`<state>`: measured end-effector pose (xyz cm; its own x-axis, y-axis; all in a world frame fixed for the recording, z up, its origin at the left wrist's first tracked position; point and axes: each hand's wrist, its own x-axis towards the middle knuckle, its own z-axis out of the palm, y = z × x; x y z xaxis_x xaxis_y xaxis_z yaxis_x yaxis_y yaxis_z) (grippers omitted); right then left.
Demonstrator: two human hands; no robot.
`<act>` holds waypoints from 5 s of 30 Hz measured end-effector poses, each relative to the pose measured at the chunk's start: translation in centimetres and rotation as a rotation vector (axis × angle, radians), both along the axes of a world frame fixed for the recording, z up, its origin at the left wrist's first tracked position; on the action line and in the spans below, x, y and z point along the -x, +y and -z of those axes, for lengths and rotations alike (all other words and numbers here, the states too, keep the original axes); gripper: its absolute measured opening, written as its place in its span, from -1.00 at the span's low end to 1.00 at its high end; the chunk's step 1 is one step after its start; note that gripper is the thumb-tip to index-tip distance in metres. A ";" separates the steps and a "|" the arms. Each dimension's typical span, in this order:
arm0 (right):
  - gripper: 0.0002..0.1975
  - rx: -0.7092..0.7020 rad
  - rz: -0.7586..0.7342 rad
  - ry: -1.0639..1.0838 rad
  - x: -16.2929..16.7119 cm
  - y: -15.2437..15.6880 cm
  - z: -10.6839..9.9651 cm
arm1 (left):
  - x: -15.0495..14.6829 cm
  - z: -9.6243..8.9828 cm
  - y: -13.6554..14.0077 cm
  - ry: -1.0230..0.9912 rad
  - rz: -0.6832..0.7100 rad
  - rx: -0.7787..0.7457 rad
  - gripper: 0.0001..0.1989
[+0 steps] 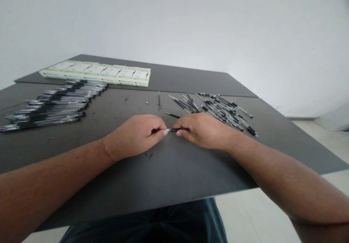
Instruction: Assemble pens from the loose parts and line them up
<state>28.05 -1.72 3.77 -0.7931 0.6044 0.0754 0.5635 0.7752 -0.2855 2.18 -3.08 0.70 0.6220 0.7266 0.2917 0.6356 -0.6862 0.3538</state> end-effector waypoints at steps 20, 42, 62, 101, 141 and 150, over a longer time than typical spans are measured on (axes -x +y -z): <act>-0.77 -0.013 -0.032 0.040 -0.2 0.2 0.3 | 0.0 0.0 0.0 0.015 -0.012 -0.001 -0.72; -0.79 0.018 0.024 0.016 -0.1 -0.1 -0.1 | 0.1 0.0 0.0 0.012 0.001 -0.007 -0.74; -0.79 0.010 -0.011 -0.008 0.0 0.1 0.2 | 0.0 0.0 0.0 -0.005 0.001 0.010 -0.74; -0.78 -0.002 -0.074 0.005 0.1 -0.2 0.1 | 0.0 0.3 0.0 0.010 0.050 0.004 -0.76; -0.76 -0.008 -0.073 0.027 0.1 -0.2 0.0 | 0.0 0.2 0.1 0.025 0.061 0.009 -0.76; -0.76 0.000 -0.085 0.007 0.1 -0.2 0.1 | -0.1 0.1 0.0 0.037 0.058 0.023 -0.75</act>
